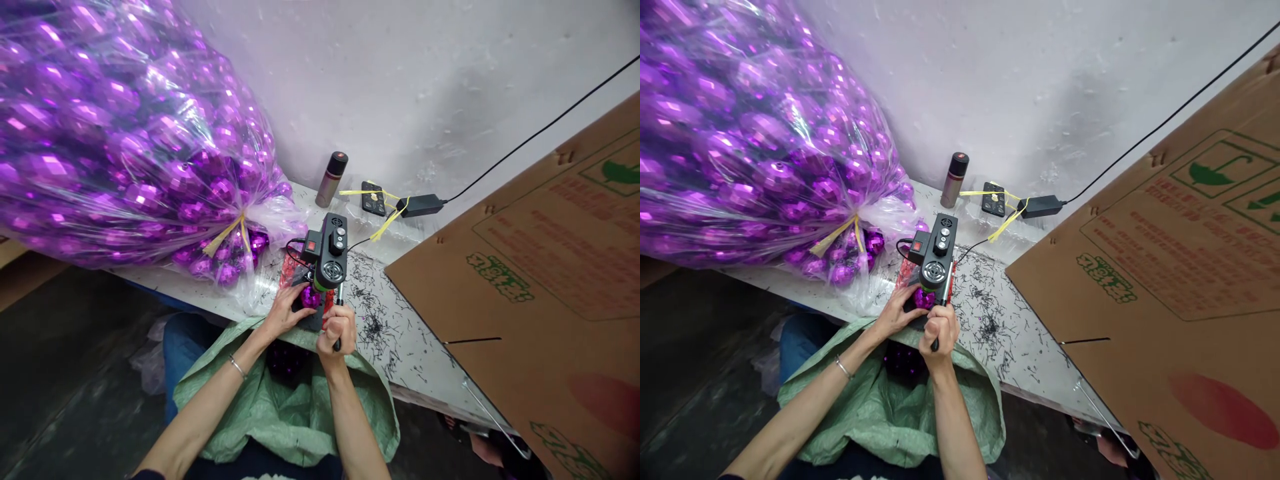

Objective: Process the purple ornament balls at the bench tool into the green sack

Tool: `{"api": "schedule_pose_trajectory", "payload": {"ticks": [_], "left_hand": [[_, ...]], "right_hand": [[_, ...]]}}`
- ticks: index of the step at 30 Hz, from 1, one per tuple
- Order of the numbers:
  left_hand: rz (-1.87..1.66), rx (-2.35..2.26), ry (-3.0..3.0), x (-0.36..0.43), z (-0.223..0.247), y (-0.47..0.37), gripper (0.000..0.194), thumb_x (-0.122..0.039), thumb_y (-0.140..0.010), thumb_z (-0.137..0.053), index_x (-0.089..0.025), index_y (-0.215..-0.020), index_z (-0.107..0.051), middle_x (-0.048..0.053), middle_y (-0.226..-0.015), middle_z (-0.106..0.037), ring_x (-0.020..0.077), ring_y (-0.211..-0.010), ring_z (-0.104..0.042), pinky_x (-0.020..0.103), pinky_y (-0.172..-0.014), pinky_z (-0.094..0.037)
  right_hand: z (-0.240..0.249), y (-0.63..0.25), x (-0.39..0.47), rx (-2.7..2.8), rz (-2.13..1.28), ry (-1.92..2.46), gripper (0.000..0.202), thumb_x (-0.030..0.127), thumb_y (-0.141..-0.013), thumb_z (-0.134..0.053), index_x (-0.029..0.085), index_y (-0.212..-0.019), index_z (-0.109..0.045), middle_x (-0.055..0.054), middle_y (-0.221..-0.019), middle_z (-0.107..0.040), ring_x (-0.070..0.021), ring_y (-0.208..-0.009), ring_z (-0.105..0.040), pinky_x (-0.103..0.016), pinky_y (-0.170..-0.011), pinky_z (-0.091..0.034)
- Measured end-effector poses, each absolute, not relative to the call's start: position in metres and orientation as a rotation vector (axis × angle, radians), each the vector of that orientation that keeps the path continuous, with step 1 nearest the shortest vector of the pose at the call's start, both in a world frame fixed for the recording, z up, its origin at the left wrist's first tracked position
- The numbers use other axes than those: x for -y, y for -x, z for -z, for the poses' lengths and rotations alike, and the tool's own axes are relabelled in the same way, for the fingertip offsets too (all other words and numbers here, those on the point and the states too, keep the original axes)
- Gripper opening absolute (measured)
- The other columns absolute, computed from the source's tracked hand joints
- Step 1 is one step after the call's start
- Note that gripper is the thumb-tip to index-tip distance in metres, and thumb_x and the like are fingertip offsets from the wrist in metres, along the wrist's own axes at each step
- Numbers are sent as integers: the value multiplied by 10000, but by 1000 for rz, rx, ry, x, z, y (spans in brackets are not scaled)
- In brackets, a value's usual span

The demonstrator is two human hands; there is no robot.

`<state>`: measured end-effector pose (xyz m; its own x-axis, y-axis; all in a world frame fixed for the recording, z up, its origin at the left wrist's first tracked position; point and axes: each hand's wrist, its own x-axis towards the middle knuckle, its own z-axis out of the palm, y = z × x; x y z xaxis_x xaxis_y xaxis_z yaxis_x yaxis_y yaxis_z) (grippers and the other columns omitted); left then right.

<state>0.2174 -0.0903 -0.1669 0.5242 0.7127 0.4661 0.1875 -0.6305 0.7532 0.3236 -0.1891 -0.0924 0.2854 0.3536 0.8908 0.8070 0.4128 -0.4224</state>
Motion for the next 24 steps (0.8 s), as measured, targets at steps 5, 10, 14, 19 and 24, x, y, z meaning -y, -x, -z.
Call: {"api": "schedule_pose_trajectory", "payload": {"ticks": [5, 10, 14, 19, 24], "left_hand": [[-1040, -725, -2121, 89, 168, -218, 633, -485, -842, -757, -215, -1384, -571, 149, -1280, -698, 313, -1195, -658, 509, -1033, -509], [-1009, -726, -2108, 89, 166, -219, 645, -495, -835, -762, -208, -1380, -570, 155, -1298, -692, 320, -1219, -649, 537, -1074, -474], [-984, -725, -2094, 90, 163, -219, 654, -506, -831, -761, -200, -1377, -571, 163, -1322, -678, 324, -1247, -634, 545, -1095, -454], [-968, -742, -2074, 88, 159, -221, 647, -496, -830, -764, -200, -1373, -573, 159, -1302, -685, 321, -1238, -635, 532, -1067, -477], [-960, -748, -2101, 104, 160, -214, 651, -492, -840, -753, -195, -1383, -547, 168, -1335, -662, 330, -1252, -624, 542, -1077, -473]], "right_hand": [[94, -323, 187, 1296, 426, 1142, 283, 182, -1013, -347, 219, -748, -440, 5, -745, -499, -129, -656, -527, -318, -669, -465], [92, -322, 187, 1278, 426, 1154, 287, 164, -994, -354, 222, -729, -449, 11, -723, -508, -138, -647, -535, -337, -685, -490], [96, -323, 187, 1299, 439, 1150, 290, 163, -995, -359, 223, -726, -448, 8, -717, -517, -140, -654, -540, -326, -677, -484], [84, -323, 190, 1324, 421, 1161, 317, 157, -994, -370, 216, -695, -457, 7, -709, -524, -129, -630, -524, -293, -621, -447], [35, -320, 191, 1179, 246, 1242, 323, 147, -993, -425, 217, -680, -462, 18, -655, -486, -134, -618, -509, -296, -597, -396]]}}
